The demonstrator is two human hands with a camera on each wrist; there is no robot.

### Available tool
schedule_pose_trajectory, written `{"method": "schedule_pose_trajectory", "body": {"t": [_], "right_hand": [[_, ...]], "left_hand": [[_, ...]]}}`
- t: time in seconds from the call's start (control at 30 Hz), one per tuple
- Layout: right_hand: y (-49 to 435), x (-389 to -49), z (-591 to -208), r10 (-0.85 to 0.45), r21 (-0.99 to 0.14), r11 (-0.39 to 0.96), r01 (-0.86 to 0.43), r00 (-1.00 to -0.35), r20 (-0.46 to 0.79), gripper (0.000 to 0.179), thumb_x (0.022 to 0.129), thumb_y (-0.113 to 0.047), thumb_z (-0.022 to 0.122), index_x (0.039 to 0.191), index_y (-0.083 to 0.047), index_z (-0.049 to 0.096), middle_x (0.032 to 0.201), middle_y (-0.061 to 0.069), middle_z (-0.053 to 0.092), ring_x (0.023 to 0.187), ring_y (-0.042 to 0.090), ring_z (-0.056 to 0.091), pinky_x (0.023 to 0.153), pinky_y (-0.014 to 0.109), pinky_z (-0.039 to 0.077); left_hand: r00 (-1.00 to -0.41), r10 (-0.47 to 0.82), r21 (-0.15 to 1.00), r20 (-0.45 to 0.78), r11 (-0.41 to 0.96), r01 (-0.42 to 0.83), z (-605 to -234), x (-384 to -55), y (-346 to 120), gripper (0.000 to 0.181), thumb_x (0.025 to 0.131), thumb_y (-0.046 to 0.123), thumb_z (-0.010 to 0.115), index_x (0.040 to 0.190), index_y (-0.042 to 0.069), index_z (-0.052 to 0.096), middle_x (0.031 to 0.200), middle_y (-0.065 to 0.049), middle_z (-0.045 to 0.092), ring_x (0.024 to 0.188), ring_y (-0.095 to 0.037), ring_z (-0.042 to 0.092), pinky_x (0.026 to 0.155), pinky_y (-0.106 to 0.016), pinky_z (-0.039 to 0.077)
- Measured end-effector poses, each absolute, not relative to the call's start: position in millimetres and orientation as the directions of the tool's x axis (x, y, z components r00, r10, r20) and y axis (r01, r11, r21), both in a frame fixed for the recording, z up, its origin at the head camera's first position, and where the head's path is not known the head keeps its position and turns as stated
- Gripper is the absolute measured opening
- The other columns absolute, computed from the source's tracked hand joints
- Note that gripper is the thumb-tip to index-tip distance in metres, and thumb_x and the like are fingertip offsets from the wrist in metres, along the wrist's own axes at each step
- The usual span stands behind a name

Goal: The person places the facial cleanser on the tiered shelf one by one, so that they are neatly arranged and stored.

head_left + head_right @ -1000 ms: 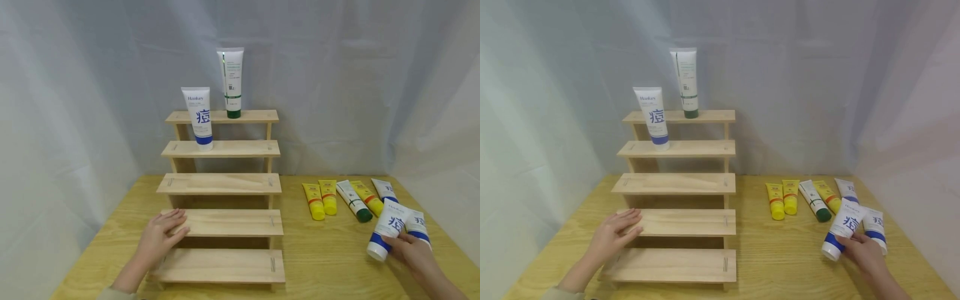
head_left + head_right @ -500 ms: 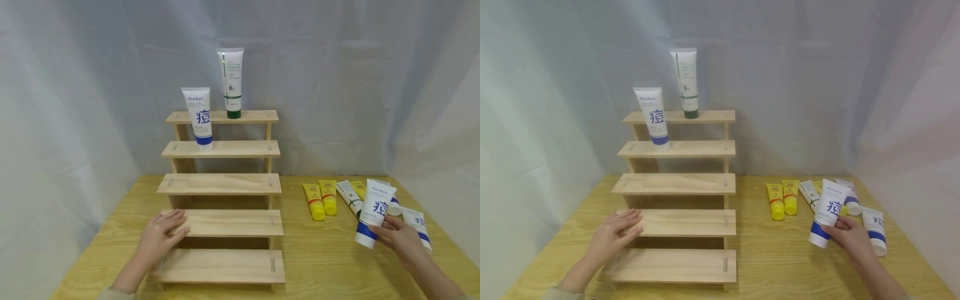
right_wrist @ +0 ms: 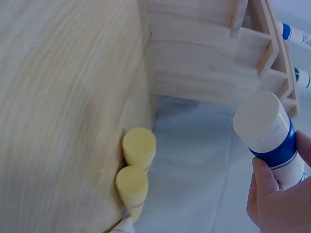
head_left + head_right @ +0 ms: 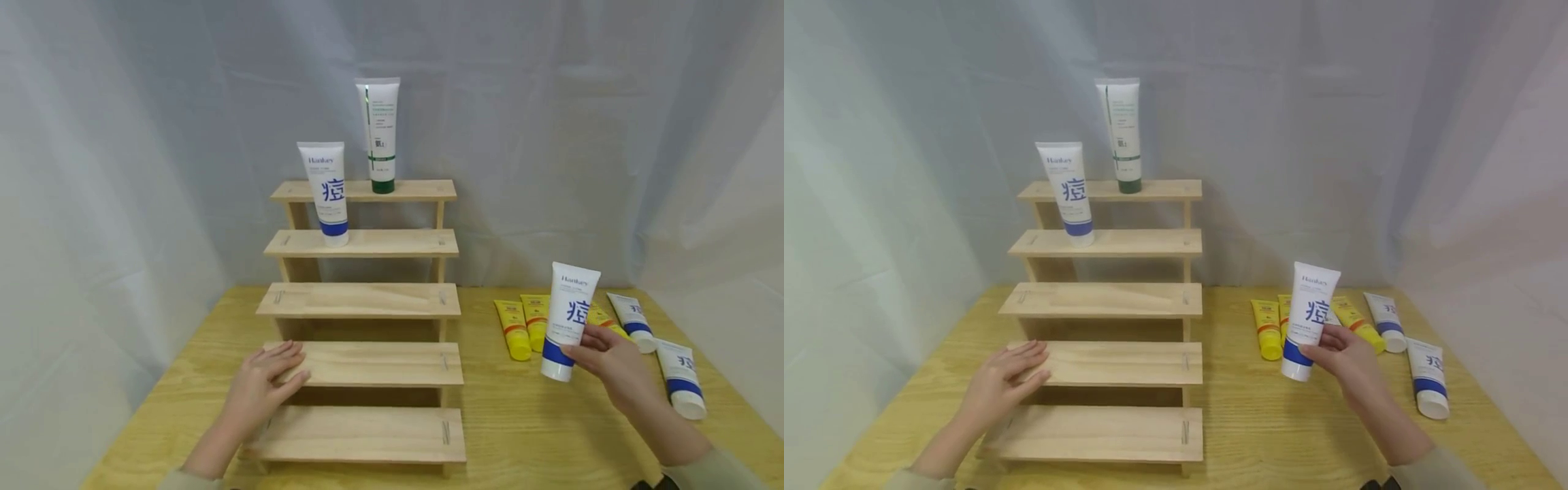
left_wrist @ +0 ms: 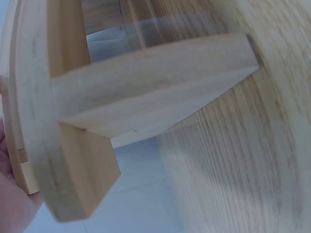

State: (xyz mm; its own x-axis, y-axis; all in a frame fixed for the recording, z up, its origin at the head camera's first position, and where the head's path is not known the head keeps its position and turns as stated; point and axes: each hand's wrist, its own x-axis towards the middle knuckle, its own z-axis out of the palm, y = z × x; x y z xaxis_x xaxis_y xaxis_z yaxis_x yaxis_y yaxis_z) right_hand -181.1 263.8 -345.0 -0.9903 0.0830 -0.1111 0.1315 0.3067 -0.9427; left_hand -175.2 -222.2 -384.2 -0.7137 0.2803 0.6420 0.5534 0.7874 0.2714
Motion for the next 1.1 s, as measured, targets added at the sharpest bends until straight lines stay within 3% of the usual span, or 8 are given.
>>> {"method": "schedule_pose_trajectory", "body": {"t": [0.13,0.4,1.1], "right_hand": [[250,-185,-335,0.057,-0.947,0.305,0.103,-0.994,-0.09,0.077,0.082,-0.031,0.063,0.136,0.005,0.021,0.131,0.024,0.036,0.102,0.02,0.049,0.083,0.025,0.044],[225,-193,-313,0.025,-0.964,0.263,0.025,-1.0,-0.019,0.07,0.082,-0.027,0.063,0.135,0.002,0.027,0.13,0.022,0.038,0.111,0.031,0.042,0.095,0.043,0.033],[163,-228,-259,0.034,-0.967,0.22,-0.127,-0.99,0.138,0.057,0.079,-0.015,0.067,0.127,-0.002,0.04,0.124,0.015,0.048,0.109,0.029,0.046,0.096,0.043,0.033]], "left_hand": [[-0.716,0.283,0.27,0.638,0.789,0.552,-385,-175,-222,0.033,0.07,0.021,0.073,0.094,-0.001,0.068,0.106,-0.011,0.062,0.101,-0.029,0.056,0.086,-0.056,0.035],[-0.722,0.278,0.277,0.634,0.79,0.547,-385,-176,-222,0.033,0.07,0.02,0.073,0.095,-0.001,0.068,0.107,-0.011,0.062,0.101,-0.03,0.056,0.087,-0.055,0.034],[-0.714,0.283,0.272,0.64,0.786,0.556,-385,-176,-223,0.032,0.07,0.02,0.073,0.095,-0.001,0.068,0.106,-0.01,0.062,0.1,-0.029,0.056,0.086,-0.056,0.034]]}}
